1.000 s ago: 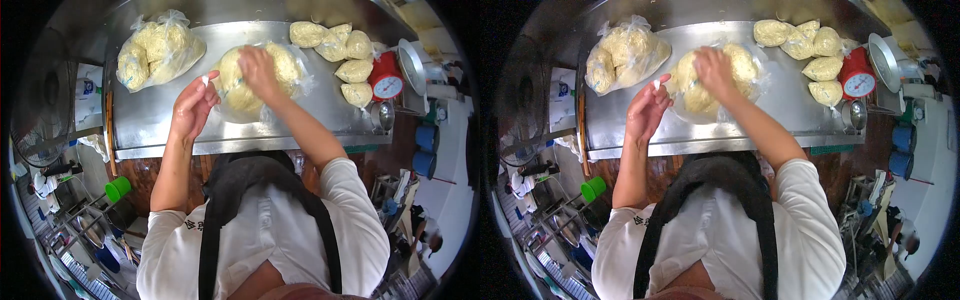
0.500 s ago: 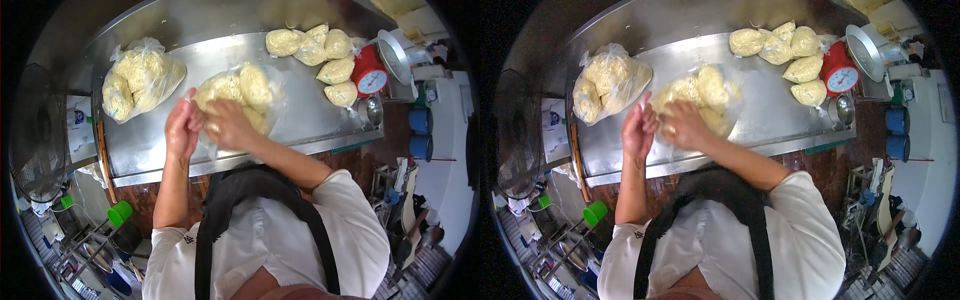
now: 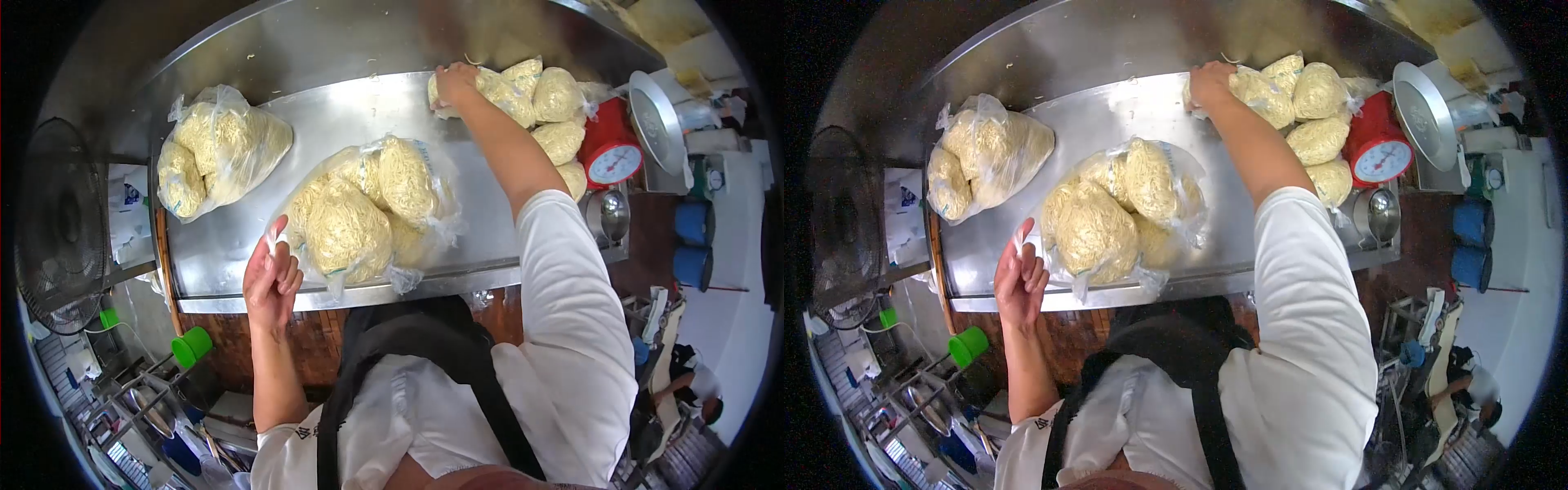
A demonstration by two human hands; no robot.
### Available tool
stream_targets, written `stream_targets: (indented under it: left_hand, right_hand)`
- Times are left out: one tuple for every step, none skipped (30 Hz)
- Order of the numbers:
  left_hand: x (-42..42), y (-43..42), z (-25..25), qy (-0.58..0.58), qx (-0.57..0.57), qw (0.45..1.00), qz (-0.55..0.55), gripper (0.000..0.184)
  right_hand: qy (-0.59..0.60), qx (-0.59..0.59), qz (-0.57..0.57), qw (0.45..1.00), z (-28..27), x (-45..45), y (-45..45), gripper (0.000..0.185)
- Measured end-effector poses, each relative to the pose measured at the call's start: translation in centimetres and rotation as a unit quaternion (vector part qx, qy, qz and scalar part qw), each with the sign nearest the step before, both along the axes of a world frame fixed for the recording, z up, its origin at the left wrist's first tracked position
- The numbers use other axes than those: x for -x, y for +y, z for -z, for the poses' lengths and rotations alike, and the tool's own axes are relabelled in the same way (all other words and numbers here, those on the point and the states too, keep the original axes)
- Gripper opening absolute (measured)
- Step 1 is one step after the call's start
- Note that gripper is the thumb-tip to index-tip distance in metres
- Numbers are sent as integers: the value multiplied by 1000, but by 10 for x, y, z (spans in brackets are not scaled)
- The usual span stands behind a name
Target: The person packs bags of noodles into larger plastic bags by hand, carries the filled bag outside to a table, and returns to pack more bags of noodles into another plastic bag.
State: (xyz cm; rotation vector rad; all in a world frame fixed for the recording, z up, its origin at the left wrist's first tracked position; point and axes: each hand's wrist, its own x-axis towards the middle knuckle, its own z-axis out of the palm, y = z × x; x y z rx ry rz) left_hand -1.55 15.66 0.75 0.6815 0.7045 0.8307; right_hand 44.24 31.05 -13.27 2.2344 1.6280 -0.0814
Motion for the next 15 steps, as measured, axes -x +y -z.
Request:
stream_targets:
  left_hand:
    - [1,-1,0,0,0,1000,0,72]
    - [1,-3,0,-1,2,1000,-1,72]
    - [0,-7,0,5,2,1000,-9,72]
    - [-2,-10,-1,11,3,1000,-12,73]
    - [-5,-10,-1,14,-1,1000,-14,73]
    - [-7,-11,-3,15,-4,1000,-13,73]
    - [-9,-13,-5,15,-6,1000,-15,73]
    - [-9,-14,-6,14,-8,1000,-18,73]
    - [-6,-15,-5,12,-8,1000,-11,73]
    - [-3,-16,-4,15,-8,1000,-9,73]
    - [-1,-17,-4,20,-6,1000,-5,73]
    - [1,-18,-4,23,-5,1000,-2,73]
    - [2,-18,-5,13,-6,1000,3,71]
    - [2,-18,-4,10,-2,1000,6,71]
    - [3,-18,-4,7,0,1000,7,70]
  right_hand:
    - [14,64,17,998,4,-6,8,95]
    - [40,71,1,997,8,-14,16,96]
    - [65,81,-14,994,13,-22,17,97]
    - [91,90,-25,991,18,-30,16,98]
    - [99,125,-45,986,24,-35,18,98]
    - [105,159,-67,979,29,-36,20,98]
    - [111,194,-91,970,30,-35,23,99]
    - [147,192,-97,965,22,-31,19,97]
    - [185,192,-101,958,19,-26,3,96]
    - [225,194,-104,949,19,-22,-16,94]
    - [224,135,-66,963,27,-17,-35,94]
    - [222,75,-27,972,45,-15,-55,94]
    - [219,14,13,976,57,-14,-73,94]
    - [243,-26,24,969,60,-14,-89,94]
    - [267,-66,33,961,61,-13,-103,94]
